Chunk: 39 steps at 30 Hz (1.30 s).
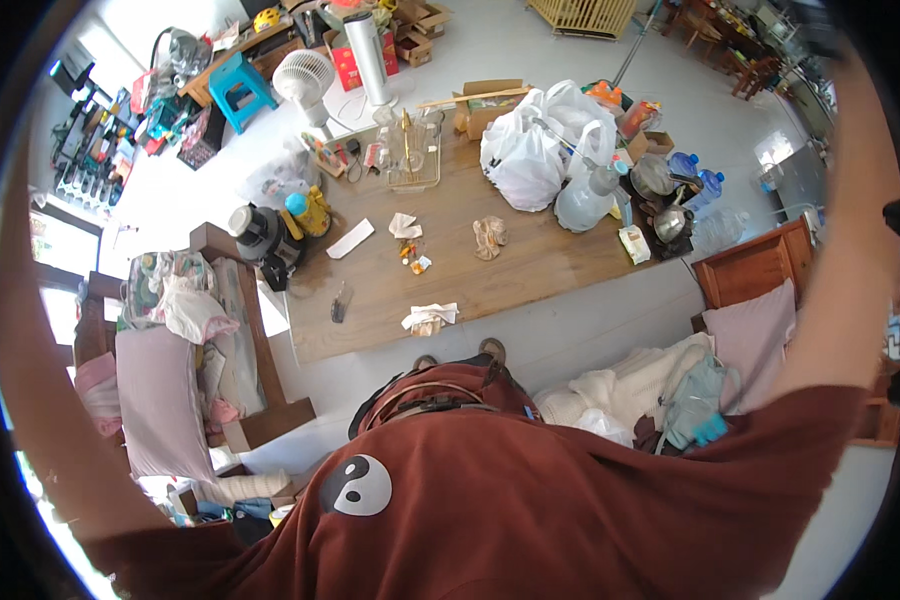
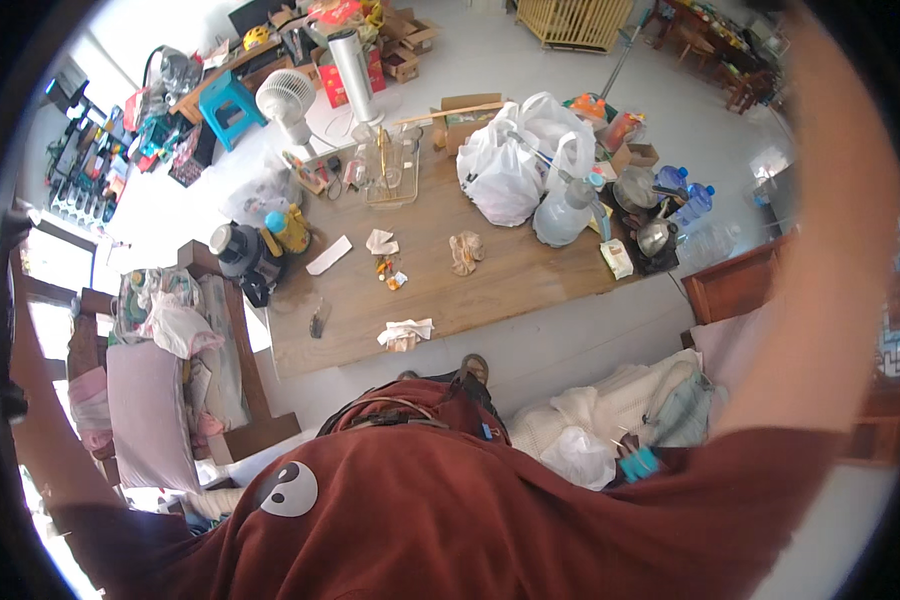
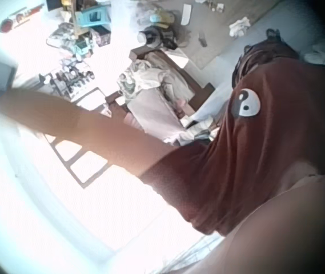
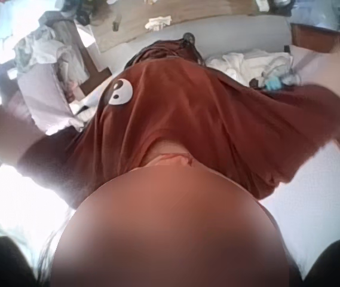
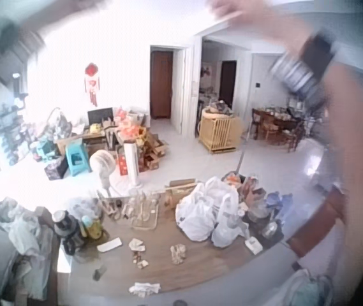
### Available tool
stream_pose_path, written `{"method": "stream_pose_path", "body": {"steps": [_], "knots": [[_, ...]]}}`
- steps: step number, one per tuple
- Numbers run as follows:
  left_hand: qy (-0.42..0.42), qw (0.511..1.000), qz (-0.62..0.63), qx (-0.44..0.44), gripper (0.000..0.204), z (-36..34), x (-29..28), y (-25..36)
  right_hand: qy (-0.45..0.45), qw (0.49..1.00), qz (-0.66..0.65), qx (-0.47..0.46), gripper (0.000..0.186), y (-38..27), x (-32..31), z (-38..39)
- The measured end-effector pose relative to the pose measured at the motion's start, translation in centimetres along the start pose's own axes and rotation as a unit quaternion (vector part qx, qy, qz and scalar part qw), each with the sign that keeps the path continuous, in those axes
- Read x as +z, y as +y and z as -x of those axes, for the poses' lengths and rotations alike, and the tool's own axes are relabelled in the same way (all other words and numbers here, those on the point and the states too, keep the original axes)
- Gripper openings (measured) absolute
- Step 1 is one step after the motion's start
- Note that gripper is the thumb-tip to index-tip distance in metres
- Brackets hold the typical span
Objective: The person cleans a cluttered wooden table by wiping it with a cloth, scraping debris with a putty knife, and gathering trash into a plastic bag. They move items like a vacuum cleaner and a glass stand to access the surface, then continue wiping and collecting waste.
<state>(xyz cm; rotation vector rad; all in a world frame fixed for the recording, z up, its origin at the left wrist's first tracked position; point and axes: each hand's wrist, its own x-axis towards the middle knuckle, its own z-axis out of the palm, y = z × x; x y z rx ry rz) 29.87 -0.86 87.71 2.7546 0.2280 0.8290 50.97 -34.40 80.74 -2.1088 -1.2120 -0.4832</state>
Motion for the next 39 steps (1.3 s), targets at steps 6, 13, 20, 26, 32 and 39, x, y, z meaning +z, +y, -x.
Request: {"method": "stream_pose_path", "body": {"steps": [6, 13, 20, 26, 32, 39], "knots": [[-0.135, 0.952, 0.214, -0.174, 0.027, 6.5, 28.3, -13.1, -0.100, 0.989, -0.104, 0.042, 0.031, 8.2, 23.0, 1.7], [-0.224, 0.825, 0.255, -0.453, 0.032, 27.8, 53.7, -25.4, -0.337, 0.926, -0.093, 0.143, 0.030, 18.9, 48.3, 18.4], [-0.162, 0.904, -0.027, -0.394, 0.022, 46.7, 60.9, -24.6, -0.387, 0.879, 0.169, 0.223, 0.058, 16.3, 57.4, 39.4], [-0.115, 0.920, -0.122, -0.354, 0.043, 50.2, 64.8, -23.8, -0.331, 0.915, 0.184, 0.141, 0.058, 19.0, 61.3, 43.4], [-0.121, 0.914, -0.147, -0.359, 0.048, 51.4, 65.6, -23.6, -0.260, 0.961, 0.087, 0.046, 0.052, 27.5, 69.3, 31.1], [-0.127, 0.910, -0.130, -0.372, 0.049, 50.7, 65.2, -23.5, -0.304, 0.950, 0.074, -0.016, 0.064, 23.1, 68.4, 33.0]]}}
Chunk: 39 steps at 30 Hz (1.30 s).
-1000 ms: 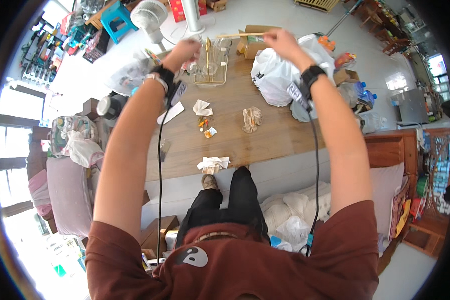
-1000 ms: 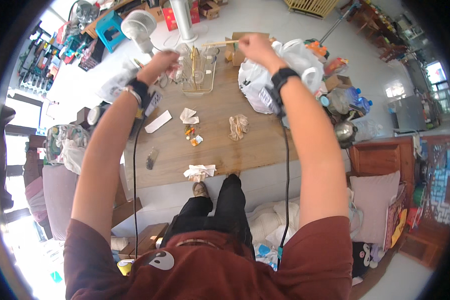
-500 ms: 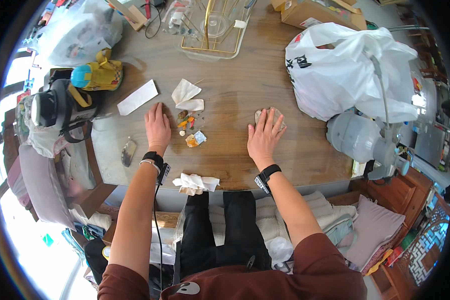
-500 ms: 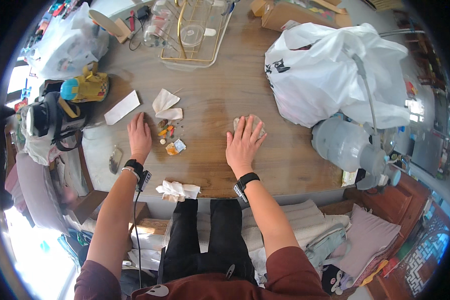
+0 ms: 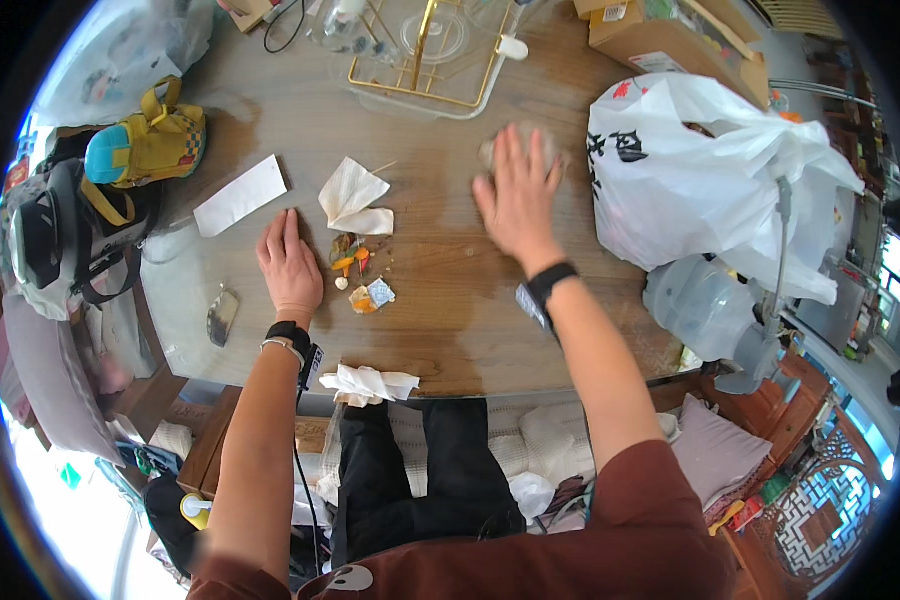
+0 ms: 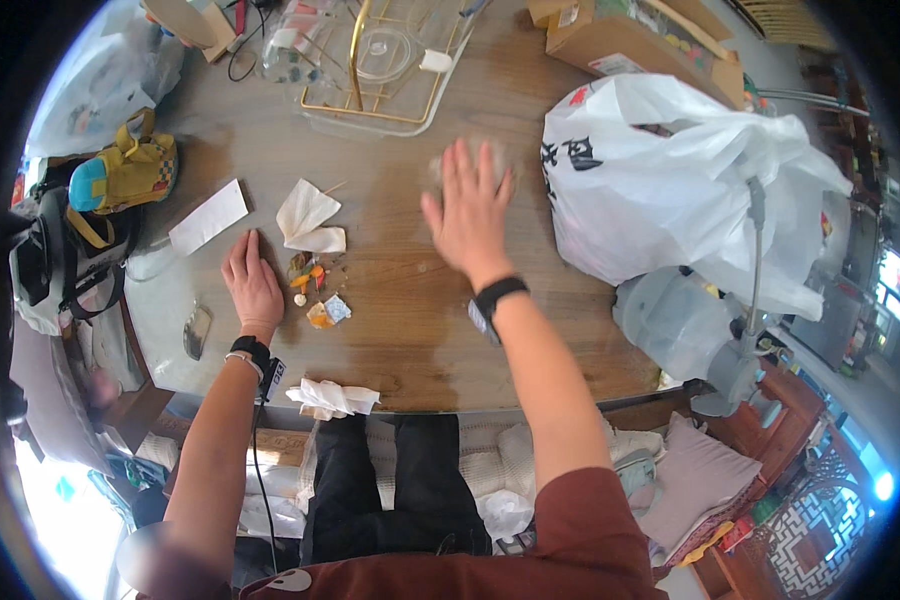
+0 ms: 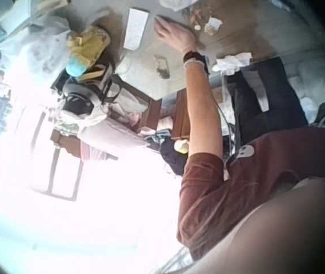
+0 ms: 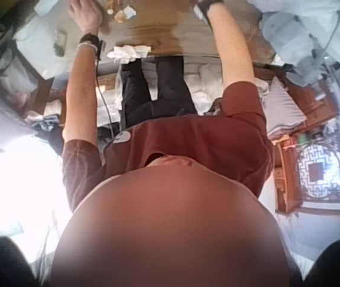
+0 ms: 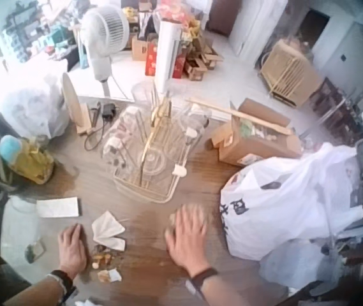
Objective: The person cleans a cluttered wooden table by wiping it with a cloth, scraping debris with a putty knife, and gathering trash into a plastic bag. They move items like a vacuum cleaner and a glass stand to access the surface, then continue wiping and collecting waste.
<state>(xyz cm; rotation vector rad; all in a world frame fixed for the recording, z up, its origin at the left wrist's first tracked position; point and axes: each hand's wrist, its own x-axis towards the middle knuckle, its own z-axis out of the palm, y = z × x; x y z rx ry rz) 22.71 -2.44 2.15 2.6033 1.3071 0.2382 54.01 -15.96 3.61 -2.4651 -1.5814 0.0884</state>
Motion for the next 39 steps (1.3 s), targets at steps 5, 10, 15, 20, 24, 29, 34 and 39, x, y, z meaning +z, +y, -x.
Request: {"method": "stream_pose_path", "body": {"steps": [5, 10, 15, 20, 24, 29, 34, 39], "knots": [[-0.015, 1.000, 0.004, -0.015, 0.050, 0.0, -0.1, 0.1, -0.045, 0.998, 0.025, -0.024, 0.064, 0.7, -0.7, -1.7], [-0.021, 1.000, 0.001, -0.019, 0.050, 0.2, 0.1, -0.2, 0.014, 0.997, 0.071, 0.013, 0.061, 3.5, 2.4, -9.0], [-0.026, 0.999, -0.004, -0.024, 0.052, 0.3, 0.0, -0.2, -0.011, 0.999, 0.031, -0.024, 0.061, -1.4, 0.7, -2.1], [-0.026, 0.999, -0.006, -0.029, 0.054, -0.1, -0.2, -0.1, -0.251, 0.967, -0.032, -0.027, 0.071, -9.1, -2.6, 10.6], [-0.021, 1.000, -0.002, -0.020, 0.053, 0.1, -0.1, -0.1, -0.211, 0.975, -0.014, -0.072, 0.068, -3.4, -1.3, 7.7], [-0.010, 1.000, -0.012, -0.015, 0.054, 0.2, 0.2, -0.4, -0.016, 0.994, 0.051, 0.094, 0.068, 0.5, 1.4, -0.9], [-0.008, 1.000, -0.014, -0.009, 0.054, 0.0, 0.0, -0.2, -0.178, 0.983, -0.008, 0.035, 0.075, -9.5, -0.2, 14.0], [-0.011, 1.000, -0.001, -0.020, 0.053, 0.0, 0.2, -0.2, -0.184, 0.979, 0.003, -0.088, 0.074, -7.9, -2.0, 20.4]]}}
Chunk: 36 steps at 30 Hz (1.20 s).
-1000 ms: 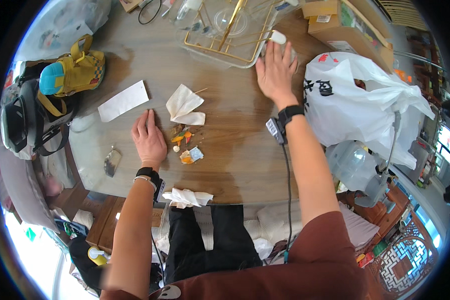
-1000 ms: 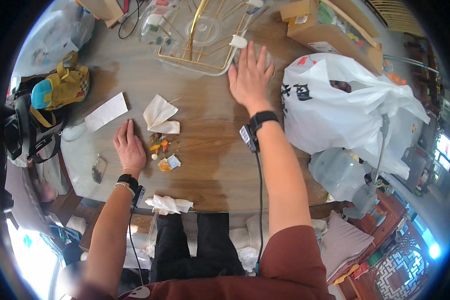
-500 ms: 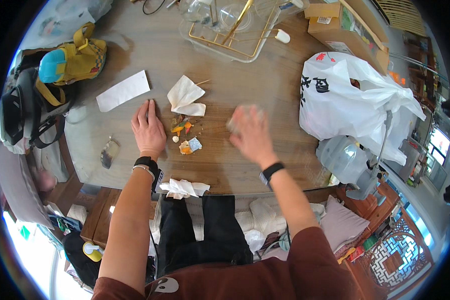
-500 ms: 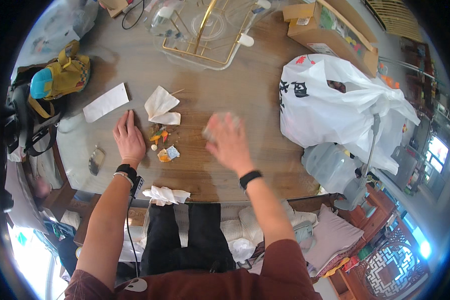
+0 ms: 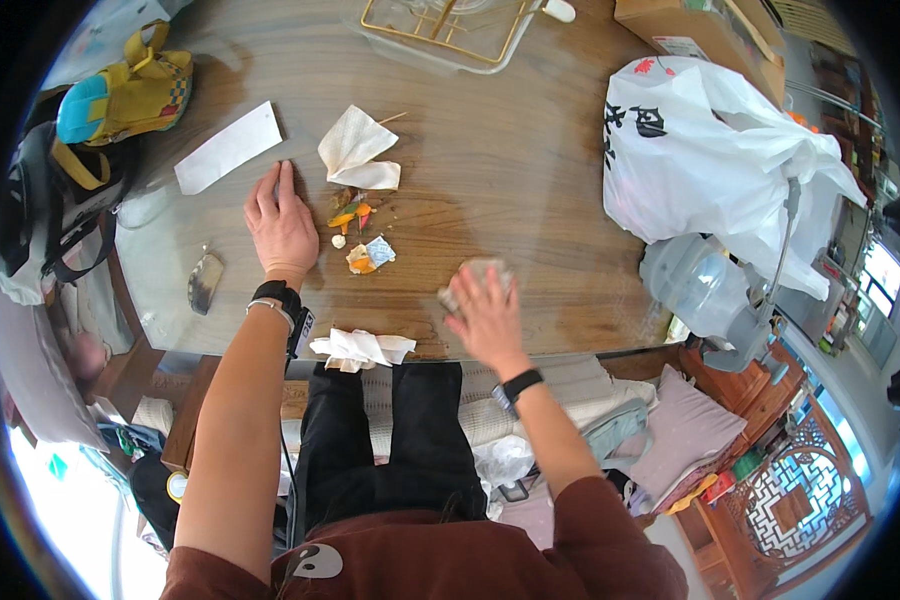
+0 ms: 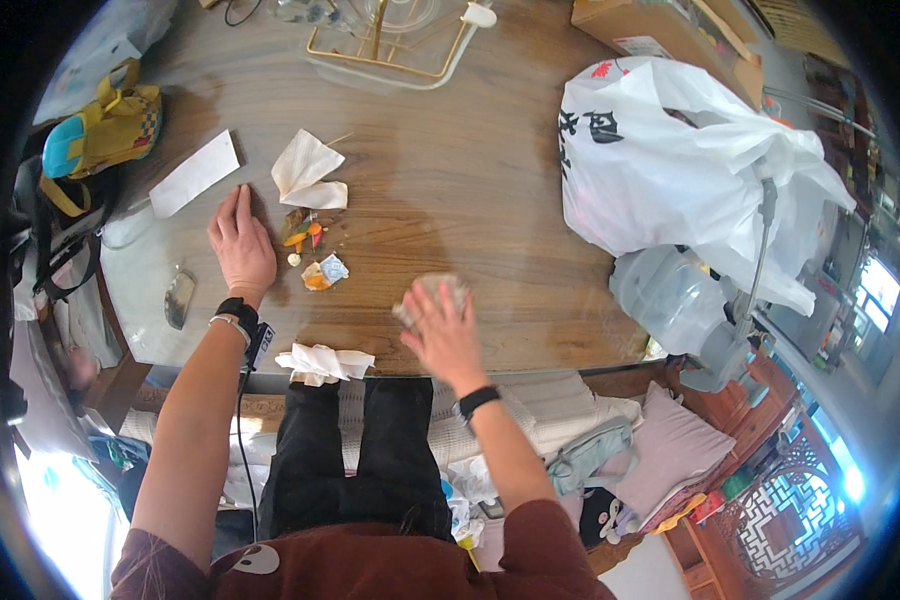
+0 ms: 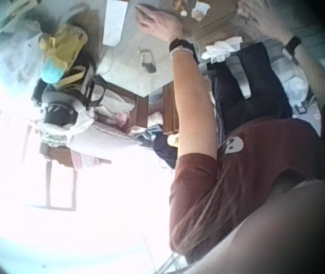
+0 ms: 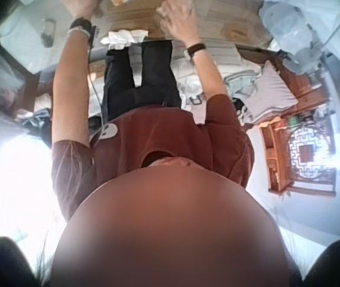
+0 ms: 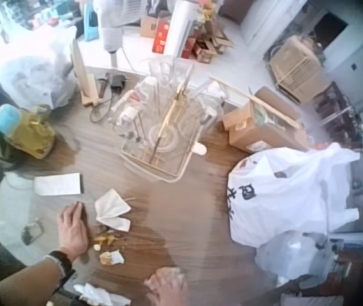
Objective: The person cleans a cluttered wooden table by wiping it with a cloth, scraping debris with a putty knife, and gathering trash into a plastic bag. They move items like a vacuum cleaner and a glass stand to access the surface, then continue wiping and collecting waste.
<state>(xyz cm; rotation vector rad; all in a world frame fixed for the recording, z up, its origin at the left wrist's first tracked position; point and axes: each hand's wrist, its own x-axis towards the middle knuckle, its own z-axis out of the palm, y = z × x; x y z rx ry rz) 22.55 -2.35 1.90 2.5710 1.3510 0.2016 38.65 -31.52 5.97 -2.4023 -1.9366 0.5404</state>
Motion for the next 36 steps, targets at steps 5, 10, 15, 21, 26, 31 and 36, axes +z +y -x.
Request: {"method": "stream_pose_path", "body": {"steps": [5, 10, 15, 21, 26, 31, 36], "knots": [[0.016, 1.000, -0.011, 0.017, 0.053, 0.2, 0.4, -0.5, 0.126, 0.965, 0.029, 0.227, 0.067, 10.1, -2.6, -12.6], [0.014, 0.999, -0.021, 0.030, 0.053, 0.0, 0.3, -0.3, 0.072, 0.982, -0.024, 0.174, 0.072, 5.4, -0.9, -5.5], [0.018, 0.999, -0.019, 0.034, 0.051, 0.1, 0.6, -0.5, 0.035, 0.934, 0.015, 0.356, 0.072, 10.7, 0.1, 2.9], [0.030, 0.998, -0.028, 0.045, 0.050, 0.1, 0.8, -0.7, 0.160, 0.918, 0.029, 0.362, 0.069, 13.4, 1.8, 2.2], [0.036, 0.997, -0.033, 0.052, 0.048, -0.1, 0.9, -0.6, 0.066, 0.921, -0.036, 0.382, 0.068, 8.5, 1.3, 8.6], [0.035, 0.997, -0.045, 0.060, 0.049, 0.3, 1.1, -1.1, 0.137, 0.823, -0.021, 0.551, 0.070, 12.8, 2.6, 1.2], [0.038, 0.995, -0.045, 0.077, 0.049, 0.0, 1.0, -1.0, 0.073, 0.923, -0.020, 0.378, 0.061, 5.4, 1.8, 2.7]]}}
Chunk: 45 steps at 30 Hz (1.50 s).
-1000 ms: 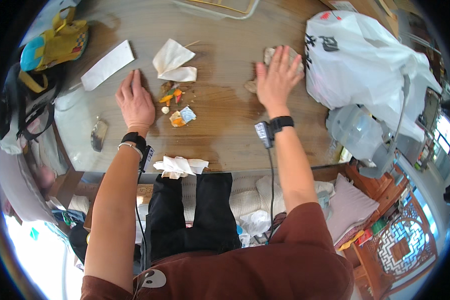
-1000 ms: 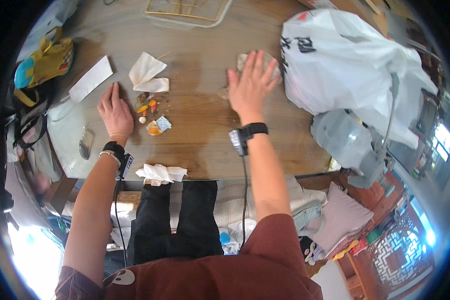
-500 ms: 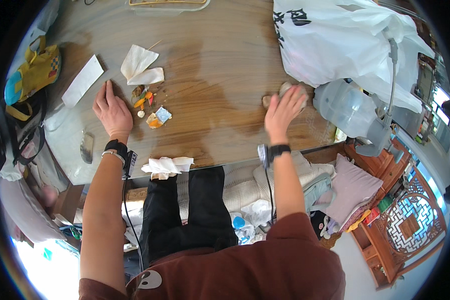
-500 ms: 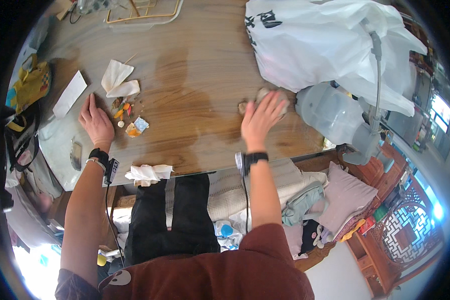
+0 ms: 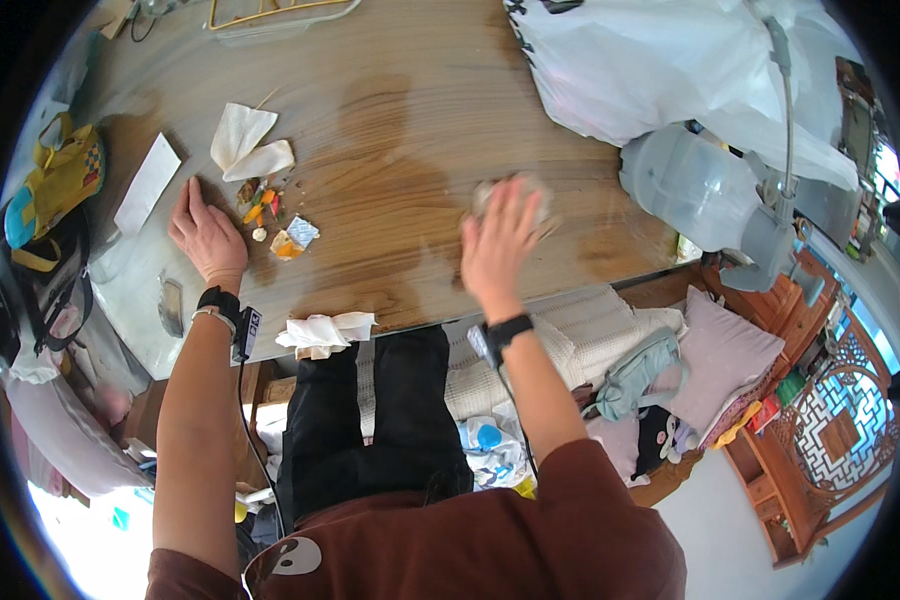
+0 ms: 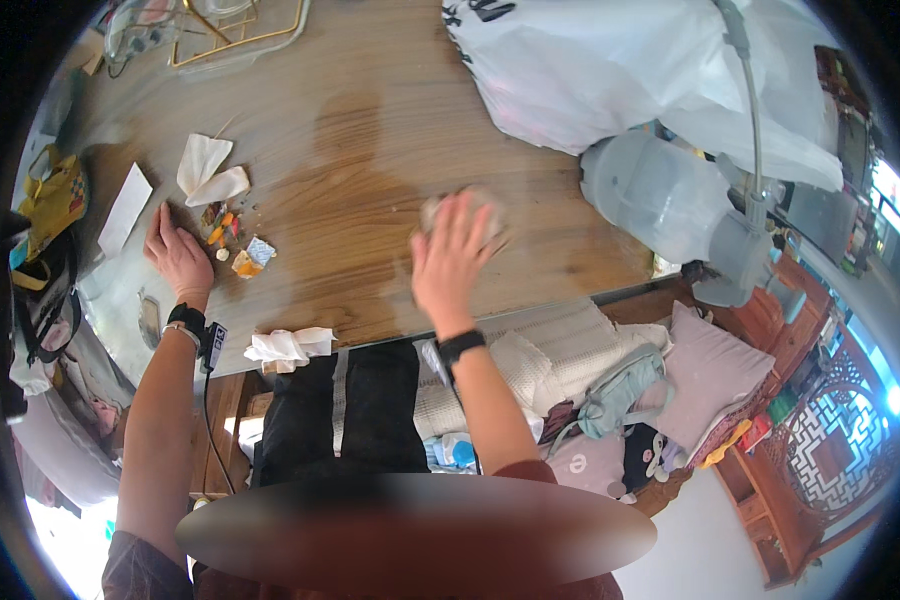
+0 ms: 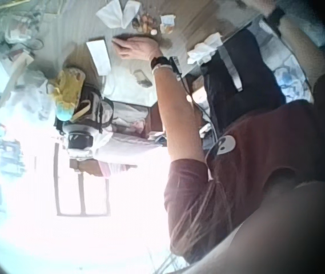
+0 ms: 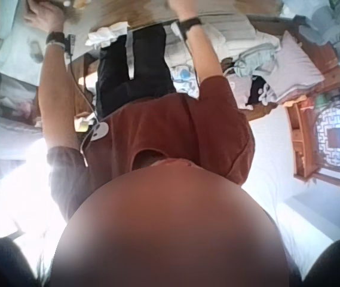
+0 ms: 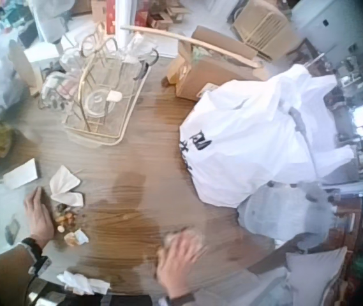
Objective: The person cleans a cluttered wooden table by wiping it with a cloth, scraping debris with a putty knife, and gathering trash into a plastic bag. They move items like a vacuum cleaner and a glass stand to access the surface, then continue wiping and collecting waste.
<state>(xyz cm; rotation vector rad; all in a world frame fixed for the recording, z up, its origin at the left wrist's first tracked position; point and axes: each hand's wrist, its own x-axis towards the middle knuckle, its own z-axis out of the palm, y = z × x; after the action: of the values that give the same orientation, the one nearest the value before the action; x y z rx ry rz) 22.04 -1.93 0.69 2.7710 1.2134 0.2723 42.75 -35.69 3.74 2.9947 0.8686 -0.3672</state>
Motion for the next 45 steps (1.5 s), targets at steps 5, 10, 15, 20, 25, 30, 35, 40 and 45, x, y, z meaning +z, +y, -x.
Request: {"method": "stream_pose_path", "body": {"steps": [5, 10, 15, 20, 25, 30, 35, 40, 45], "knots": [[0.011, 1.000, -0.005, 0.016, 0.049, -0.2, -0.2, 0.0, 0.045, 0.997, -0.050, -0.038, 0.049, 4.0, -0.9, 0.4], [0.003, 1.000, -0.011, 0.010, 0.048, 0.1, 0.1, -0.3, 0.179, 0.946, -0.033, 0.268, 0.043, 3.1, -0.2, -11.9], [-0.002, 1.000, -0.013, 0.005, 0.048, -0.1, -0.1, 0.0, 0.108, 0.992, -0.065, 0.030, 0.045, -8.3, 0.0, -9.5], [-0.001, 1.000, -0.008, -0.001, 0.049, 0.0, -0.2, 0.1, 0.134, 0.991, -0.006, 0.022, 0.046, 0.6, -1.4, -7.8], [-0.013, 1.000, 0.009, -0.024, 0.049, 0.3, -0.2, 0.1, 0.168, 0.962, 0.014, 0.214, 0.048, 1.2, -0.3, -7.7], [0.003, 1.000, -0.002, -0.007, 0.050, -0.2, -0.5, 0.5, 0.129, 0.987, -0.077, 0.057, 0.046, -10.5, 1.0, -7.3], [-0.016, 1.000, 0.000, -0.012, 0.050, 0.0, -0.3, 0.2, 0.176, 0.955, -0.229, 0.062, 0.038, -8.8, -1.1, -11.7], [-0.017, 1.000, 0.000, -0.017, 0.049, 0.1, -0.3, 0.1, 0.221, 0.960, -0.166, 0.053, 0.043, -12.8, 0.2, -14.4], [0.000, 1.000, 0.001, 0.005, 0.048, -0.3, -0.5, 0.4, 0.052, 0.956, -0.225, -0.179, 0.041, -15.2, 0.9, -2.1]]}}
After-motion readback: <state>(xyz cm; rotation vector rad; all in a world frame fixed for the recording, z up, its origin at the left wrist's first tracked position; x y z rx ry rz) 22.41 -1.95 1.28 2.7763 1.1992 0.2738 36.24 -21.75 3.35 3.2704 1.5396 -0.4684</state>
